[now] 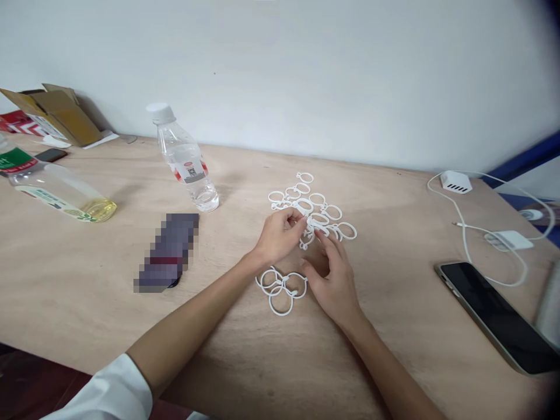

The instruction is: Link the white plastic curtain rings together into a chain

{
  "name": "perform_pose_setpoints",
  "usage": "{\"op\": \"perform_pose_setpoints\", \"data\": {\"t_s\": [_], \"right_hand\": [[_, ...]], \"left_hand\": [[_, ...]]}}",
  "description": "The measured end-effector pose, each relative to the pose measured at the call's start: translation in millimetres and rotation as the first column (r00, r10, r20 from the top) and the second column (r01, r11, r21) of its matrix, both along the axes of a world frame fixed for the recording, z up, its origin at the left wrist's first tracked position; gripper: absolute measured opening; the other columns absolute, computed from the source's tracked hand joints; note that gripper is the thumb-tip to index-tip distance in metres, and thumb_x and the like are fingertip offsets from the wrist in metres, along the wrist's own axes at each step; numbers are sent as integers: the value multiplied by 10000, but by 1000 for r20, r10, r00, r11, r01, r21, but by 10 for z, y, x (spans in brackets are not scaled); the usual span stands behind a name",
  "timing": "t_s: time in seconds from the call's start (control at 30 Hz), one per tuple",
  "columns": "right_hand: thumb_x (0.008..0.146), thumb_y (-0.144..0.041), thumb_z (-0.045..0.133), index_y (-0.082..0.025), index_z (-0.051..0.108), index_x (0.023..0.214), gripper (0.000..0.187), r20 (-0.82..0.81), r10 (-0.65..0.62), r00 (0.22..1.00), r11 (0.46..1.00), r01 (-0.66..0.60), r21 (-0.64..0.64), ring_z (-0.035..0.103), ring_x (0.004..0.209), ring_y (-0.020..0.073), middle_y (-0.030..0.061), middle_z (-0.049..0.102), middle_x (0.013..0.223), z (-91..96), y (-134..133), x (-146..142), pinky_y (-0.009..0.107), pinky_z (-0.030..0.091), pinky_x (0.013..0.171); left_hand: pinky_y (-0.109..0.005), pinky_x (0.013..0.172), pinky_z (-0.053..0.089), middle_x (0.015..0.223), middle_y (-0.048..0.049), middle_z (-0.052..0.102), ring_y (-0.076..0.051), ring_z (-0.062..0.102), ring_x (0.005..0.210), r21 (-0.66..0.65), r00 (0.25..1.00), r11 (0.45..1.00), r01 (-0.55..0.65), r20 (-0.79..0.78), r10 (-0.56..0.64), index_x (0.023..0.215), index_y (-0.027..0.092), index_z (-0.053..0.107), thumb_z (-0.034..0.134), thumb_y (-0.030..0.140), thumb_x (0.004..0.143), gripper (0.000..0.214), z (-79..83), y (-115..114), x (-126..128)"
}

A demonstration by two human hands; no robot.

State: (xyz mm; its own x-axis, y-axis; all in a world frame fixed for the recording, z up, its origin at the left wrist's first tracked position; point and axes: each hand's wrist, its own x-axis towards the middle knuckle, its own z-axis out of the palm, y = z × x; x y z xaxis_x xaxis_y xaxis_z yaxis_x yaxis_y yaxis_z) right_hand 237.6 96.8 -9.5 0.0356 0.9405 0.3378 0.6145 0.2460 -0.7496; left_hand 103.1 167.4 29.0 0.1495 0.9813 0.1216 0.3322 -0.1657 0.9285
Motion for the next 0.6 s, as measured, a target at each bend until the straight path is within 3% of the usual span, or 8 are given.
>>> {"op": "perform_pose_setpoints", "data": {"t_s": [0.2, 0.33, 0.43, 0.5, 0.6], "right_hand": [[805, -184, 567, -232, 449, 1367, 576, 75, 38, 996, 998, -42, 43, 489, 1215, 272, 108, 550, 1310, 17, 3, -12, 510, 425, 1018], [798, -164, 575, -262, 472, 1352, 572, 118, 82, 990, 994, -90, 65, 475, 1220, 274, 89, 551, 1302, 27, 5, -26, 519, 397, 1042], [798, -173, 585, -263, 484, 1345, 563, 95, 86, 992, 994, -92, 63, 480, 1217, 281, 93, 557, 1289, 25, 5, -28, 530, 402, 1035], [805, -192, 592, -234, 508, 1324, 527, 61, 82, 995, 994, -85, 61, 486, 1220, 282, 107, 564, 1281, 26, 2, -22, 528, 406, 1035], [828, -227, 596, -204, 548, 1280, 455, -4, 81, 997, 995, -81, 60, 509, 1212, 271, 120, 575, 1271, 40, -12, -11, 502, 418, 1035]], "left_hand": [[-233, 677, 396, 716, 13, 603, -110, 526, 697, -24, 997, 999, -46, 65, 47, 735, 145, 615, 534, 183, 814, 119, 20, 8, 25], [-227, 687, 414, 695, 19, 591, -102, 539, 690, -77, 983, 997, -17, 181, 31, 705, 143, 592, 539, 150, 800, 110, 34, -11, 68], [-230, 684, 417, 697, 20, 587, -102, 540, 683, -85, 984, 996, -3, 177, 18, 715, 149, 584, 529, 134, 802, 104, 48, -40, 89], [-242, 697, 418, 723, 14, 600, -112, 546, 702, -27, 994, 999, -24, 102, 26, 737, 158, 585, 524, 150, 816, 100, 43, -51, 76], [-276, 757, 430, 782, -3, 624, -142, 555, 771, 174, 997, 983, -52, -53, 62, 765, 178, 567, 524, 177, 836, 83, -1, -52, 25]]}}
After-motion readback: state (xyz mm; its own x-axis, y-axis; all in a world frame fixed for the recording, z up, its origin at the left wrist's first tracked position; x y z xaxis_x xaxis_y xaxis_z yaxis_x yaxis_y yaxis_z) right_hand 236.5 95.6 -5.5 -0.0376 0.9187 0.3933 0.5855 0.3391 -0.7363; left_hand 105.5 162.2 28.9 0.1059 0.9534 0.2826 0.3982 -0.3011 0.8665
